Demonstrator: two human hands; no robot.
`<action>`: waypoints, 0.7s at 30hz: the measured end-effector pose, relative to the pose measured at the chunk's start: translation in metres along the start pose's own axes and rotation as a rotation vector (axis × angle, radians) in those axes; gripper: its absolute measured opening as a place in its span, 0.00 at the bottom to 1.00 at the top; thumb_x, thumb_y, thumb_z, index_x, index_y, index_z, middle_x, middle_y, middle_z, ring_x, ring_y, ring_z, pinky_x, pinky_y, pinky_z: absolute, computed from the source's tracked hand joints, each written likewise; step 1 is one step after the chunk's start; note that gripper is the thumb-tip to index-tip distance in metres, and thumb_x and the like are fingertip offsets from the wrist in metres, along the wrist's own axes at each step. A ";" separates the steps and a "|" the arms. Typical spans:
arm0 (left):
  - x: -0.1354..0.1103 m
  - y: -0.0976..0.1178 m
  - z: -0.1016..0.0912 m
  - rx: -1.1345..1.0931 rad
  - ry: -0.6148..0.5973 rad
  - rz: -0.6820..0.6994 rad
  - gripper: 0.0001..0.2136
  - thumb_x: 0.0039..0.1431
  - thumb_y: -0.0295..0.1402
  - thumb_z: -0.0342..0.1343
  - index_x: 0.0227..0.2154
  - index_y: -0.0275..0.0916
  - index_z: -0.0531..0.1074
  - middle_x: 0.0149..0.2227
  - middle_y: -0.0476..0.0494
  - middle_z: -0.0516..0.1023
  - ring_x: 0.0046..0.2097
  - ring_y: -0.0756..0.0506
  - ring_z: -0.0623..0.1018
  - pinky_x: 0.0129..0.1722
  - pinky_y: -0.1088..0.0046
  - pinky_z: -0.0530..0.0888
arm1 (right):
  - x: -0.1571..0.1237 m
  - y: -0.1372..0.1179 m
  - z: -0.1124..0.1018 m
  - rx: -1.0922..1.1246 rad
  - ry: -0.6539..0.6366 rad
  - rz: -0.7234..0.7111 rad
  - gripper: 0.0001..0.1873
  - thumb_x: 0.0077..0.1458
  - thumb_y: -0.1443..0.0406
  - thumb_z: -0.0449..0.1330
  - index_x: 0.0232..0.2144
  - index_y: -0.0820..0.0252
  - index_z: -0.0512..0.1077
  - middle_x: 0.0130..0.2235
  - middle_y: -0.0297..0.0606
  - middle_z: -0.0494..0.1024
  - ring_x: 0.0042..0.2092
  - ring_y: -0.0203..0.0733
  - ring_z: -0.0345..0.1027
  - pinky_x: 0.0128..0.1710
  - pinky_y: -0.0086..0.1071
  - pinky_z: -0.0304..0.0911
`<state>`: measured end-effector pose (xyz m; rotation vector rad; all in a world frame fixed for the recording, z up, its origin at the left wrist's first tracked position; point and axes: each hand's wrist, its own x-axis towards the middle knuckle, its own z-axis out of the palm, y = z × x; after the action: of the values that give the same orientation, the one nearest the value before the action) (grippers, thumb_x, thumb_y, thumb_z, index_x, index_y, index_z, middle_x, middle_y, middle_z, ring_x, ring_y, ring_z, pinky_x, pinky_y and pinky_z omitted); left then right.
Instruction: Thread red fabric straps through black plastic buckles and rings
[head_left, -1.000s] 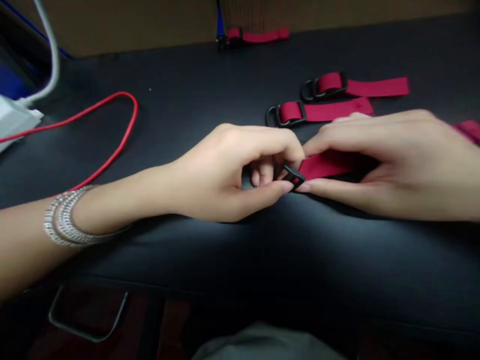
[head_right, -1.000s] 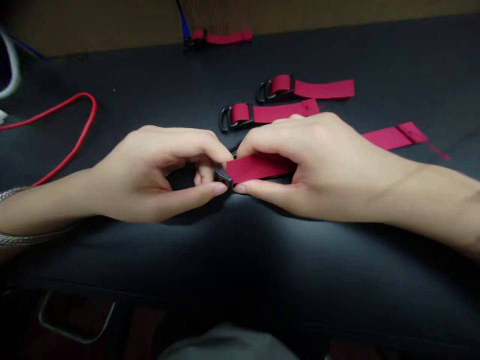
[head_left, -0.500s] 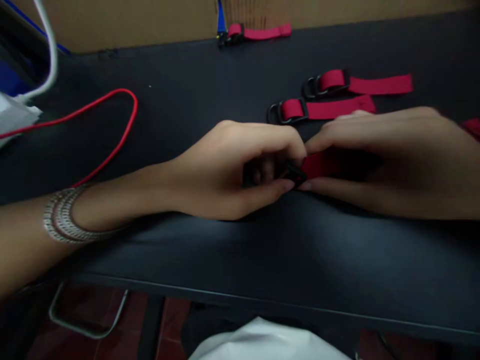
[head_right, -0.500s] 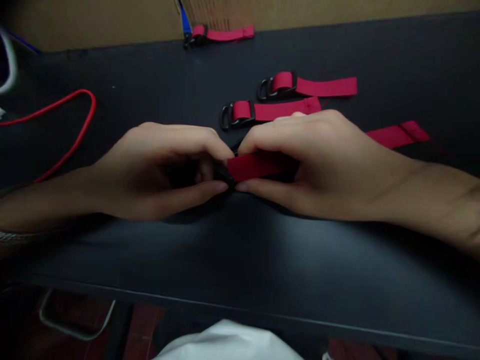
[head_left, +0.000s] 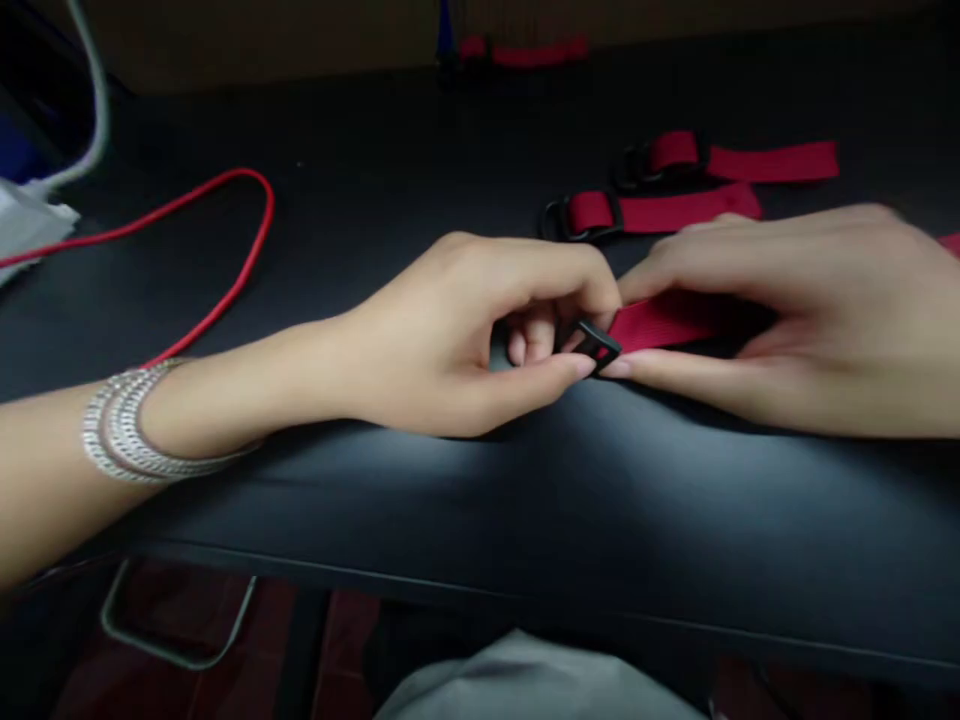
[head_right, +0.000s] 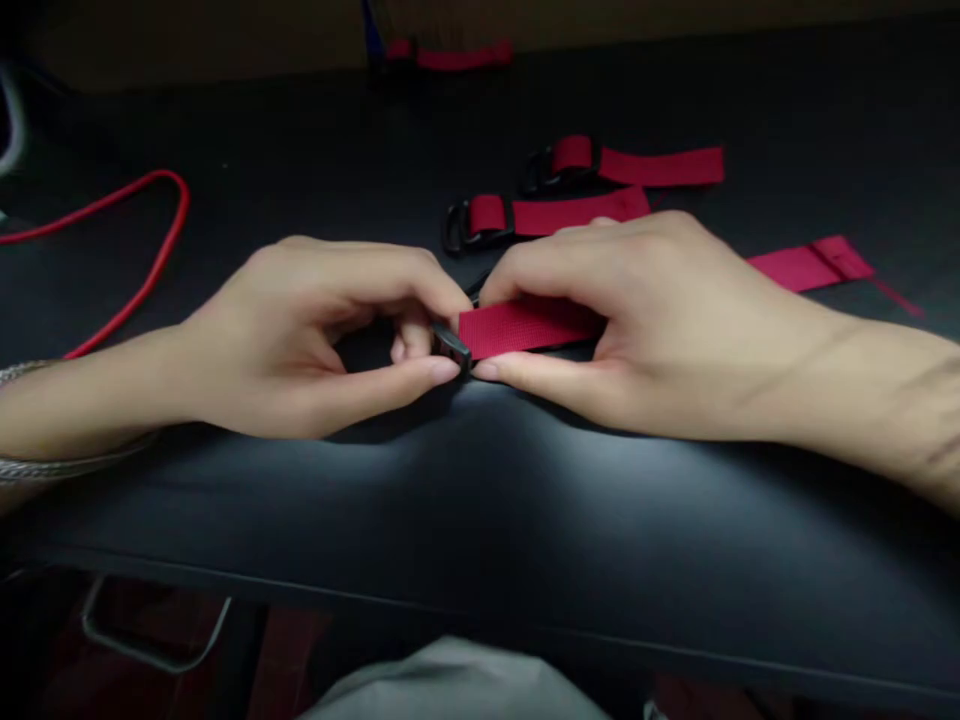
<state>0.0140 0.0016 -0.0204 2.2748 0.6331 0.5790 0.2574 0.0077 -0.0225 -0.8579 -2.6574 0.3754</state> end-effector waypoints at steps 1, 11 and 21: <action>0.000 0.000 0.000 0.006 0.003 -0.002 0.06 0.61 0.25 0.60 0.41 0.31 0.75 0.28 0.50 0.77 0.28 0.56 0.75 0.29 0.83 0.72 | -0.001 0.001 0.000 -0.002 0.005 -0.012 0.15 0.65 0.52 0.55 0.40 0.53 0.74 0.34 0.32 0.79 0.32 0.33 0.71 0.30 0.32 0.58; 0.000 0.002 0.000 0.013 0.002 0.010 0.07 0.63 0.24 0.58 0.42 0.28 0.75 0.30 0.50 0.76 0.29 0.58 0.75 0.31 0.85 0.72 | -0.003 -0.001 0.002 -0.019 0.022 -0.033 0.16 0.66 0.50 0.53 0.42 0.51 0.74 0.34 0.29 0.78 0.30 0.31 0.69 0.28 0.32 0.57; 0.000 0.002 0.000 0.021 -0.013 0.031 0.06 0.63 0.23 0.57 0.42 0.27 0.74 0.30 0.51 0.75 0.29 0.59 0.74 0.31 0.87 0.71 | -0.003 0.002 0.001 -0.064 0.034 -0.044 0.17 0.67 0.48 0.52 0.39 0.52 0.70 0.32 0.27 0.76 0.28 0.29 0.66 0.26 0.30 0.55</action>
<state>0.0144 -0.0002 -0.0187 2.3098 0.6012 0.5743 0.2605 0.0070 -0.0250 -0.8159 -2.6645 0.2637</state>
